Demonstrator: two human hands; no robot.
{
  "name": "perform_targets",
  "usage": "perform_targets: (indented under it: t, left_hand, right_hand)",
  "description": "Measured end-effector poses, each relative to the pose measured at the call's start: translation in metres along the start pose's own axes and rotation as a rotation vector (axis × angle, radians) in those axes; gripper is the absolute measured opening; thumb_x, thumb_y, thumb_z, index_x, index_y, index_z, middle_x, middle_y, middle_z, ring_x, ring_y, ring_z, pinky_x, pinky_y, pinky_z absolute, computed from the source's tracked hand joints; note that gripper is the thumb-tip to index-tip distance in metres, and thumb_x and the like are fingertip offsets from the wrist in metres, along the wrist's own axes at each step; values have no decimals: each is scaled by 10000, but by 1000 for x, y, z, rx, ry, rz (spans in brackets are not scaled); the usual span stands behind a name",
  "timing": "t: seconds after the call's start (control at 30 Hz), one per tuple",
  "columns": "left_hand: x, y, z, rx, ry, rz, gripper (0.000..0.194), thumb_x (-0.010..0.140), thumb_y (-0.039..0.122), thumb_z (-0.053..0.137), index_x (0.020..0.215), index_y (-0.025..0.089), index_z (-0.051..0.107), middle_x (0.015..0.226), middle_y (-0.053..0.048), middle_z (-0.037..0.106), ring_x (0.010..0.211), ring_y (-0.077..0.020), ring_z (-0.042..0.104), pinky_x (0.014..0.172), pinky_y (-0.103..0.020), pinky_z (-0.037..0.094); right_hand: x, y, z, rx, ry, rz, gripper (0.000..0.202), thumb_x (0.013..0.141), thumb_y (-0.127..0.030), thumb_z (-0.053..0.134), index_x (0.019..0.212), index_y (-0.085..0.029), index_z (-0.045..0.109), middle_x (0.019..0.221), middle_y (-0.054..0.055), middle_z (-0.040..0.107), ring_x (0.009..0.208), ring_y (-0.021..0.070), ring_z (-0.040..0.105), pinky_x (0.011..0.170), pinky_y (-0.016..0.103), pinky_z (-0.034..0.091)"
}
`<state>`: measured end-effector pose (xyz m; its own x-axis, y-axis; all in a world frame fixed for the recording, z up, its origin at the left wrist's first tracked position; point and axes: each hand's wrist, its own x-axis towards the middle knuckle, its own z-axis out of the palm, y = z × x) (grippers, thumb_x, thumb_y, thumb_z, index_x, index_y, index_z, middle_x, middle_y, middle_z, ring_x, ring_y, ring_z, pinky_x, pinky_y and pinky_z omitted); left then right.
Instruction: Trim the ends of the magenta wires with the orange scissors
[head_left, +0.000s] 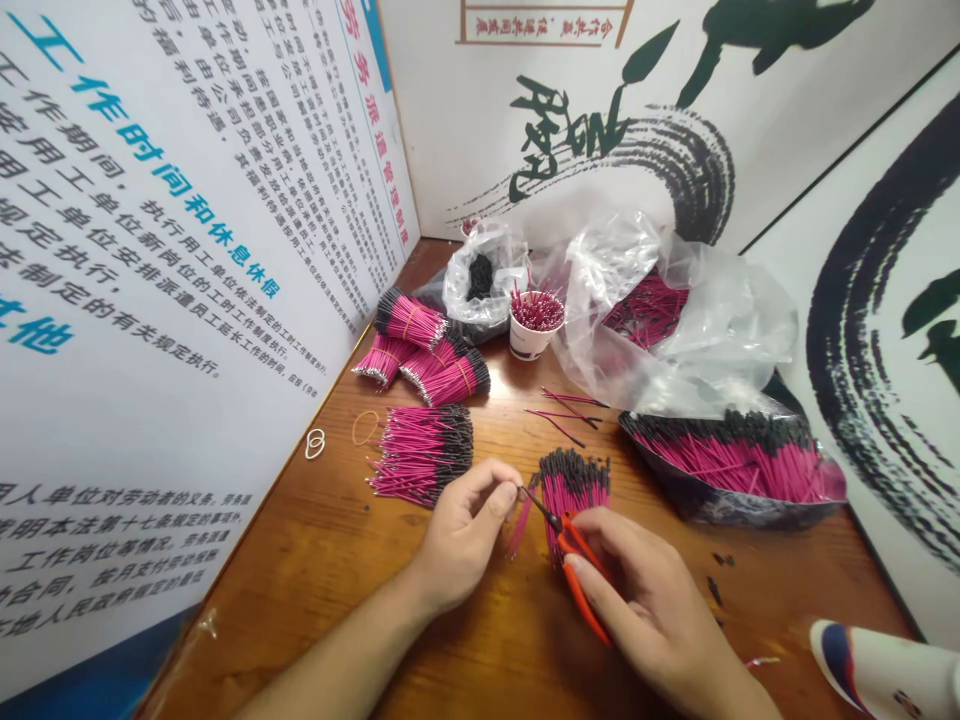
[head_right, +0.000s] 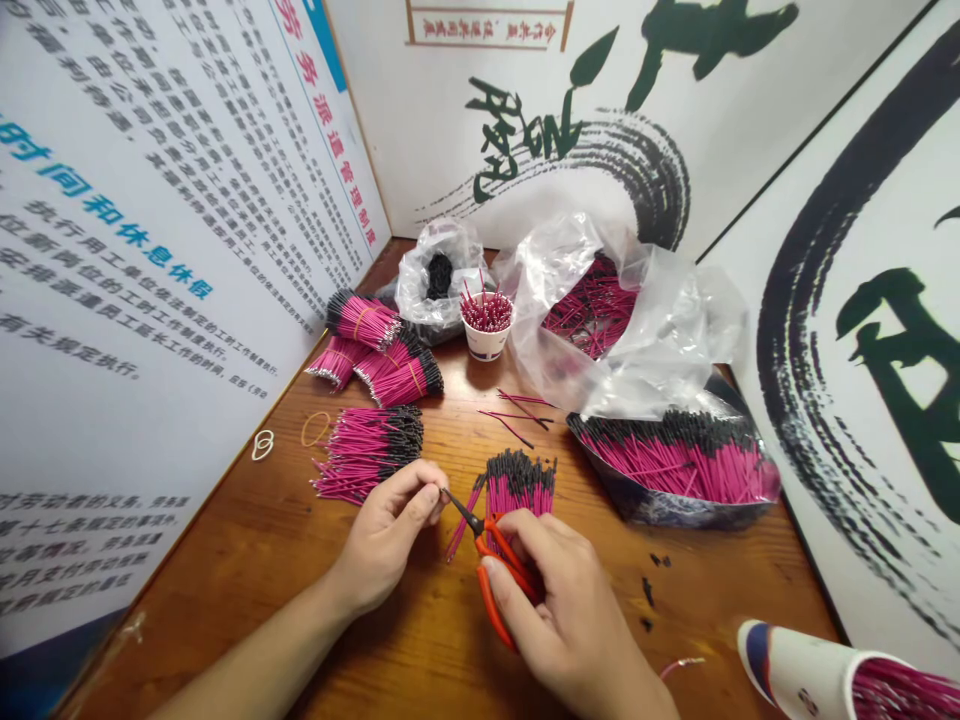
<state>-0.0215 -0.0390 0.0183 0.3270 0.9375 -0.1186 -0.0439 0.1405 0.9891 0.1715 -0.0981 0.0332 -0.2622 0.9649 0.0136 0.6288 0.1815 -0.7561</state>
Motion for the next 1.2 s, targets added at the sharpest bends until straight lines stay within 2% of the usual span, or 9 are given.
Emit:
perform_targets:
  t: [0.2, 0.63, 0.73, 0.9, 1.2]
  left_hand:
    - [0, 0, 0, 4, 6, 0, 310, 939, 450, 537, 834, 160, 558, 710, 18, 459, 642, -118, 387, 620, -244, 339]
    - [-1, -1, 0, -10, -5, 0, 318, 939, 453, 539, 821, 158, 560, 713, 15, 470, 629, -113, 382, 605, -244, 333]
    - [-2, -1, 1, -37, 8, 4, 314, 933, 448, 554, 816, 157, 559, 693, 22, 467, 610, -103, 385, 588, -237, 333]
    - [-1, -1, 4, -144, 9, -35, 342, 904, 497, 587, 834, 171, 513, 593, 49, 485, 520, -85, 418, 513, -211, 318]
    - [-1, -3, 5, -203, -5, -51, 311, 907, 471, 588, 858, 188, 468, 498, 84, 498, 445, -73, 431, 500, -192, 347]
  right_hand:
    - [0, -2, 0, -126, 74, -54, 147, 972, -310, 502, 927, -195, 583, 672, 0, 598, 590, 153, 557, 564, 271, 414]
    - [0, 1, 1, -71, 104, -33, 105, 948, -299, 540, 947, -205, 587, 717, 4, 633, 606, 155, 581, 567, 265, 438]
    - [0, 1, 1, -53, 118, 4, 117, 955, -306, 527, 946, -208, 591, 710, 1, 625, 599, 156, 580, 565, 262, 441]
    - [2, 3, 3, -46, 212, 87, 144, 959, -337, 530, 954, -209, 596, 686, -8, 607, 577, 157, 574, 548, 252, 447]
    - [1, 5, 6, -31, 159, 118, 157, 961, -348, 530, 939, -208, 599, 683, -5, 614, 583, 159, 575, 552, 252, 440]
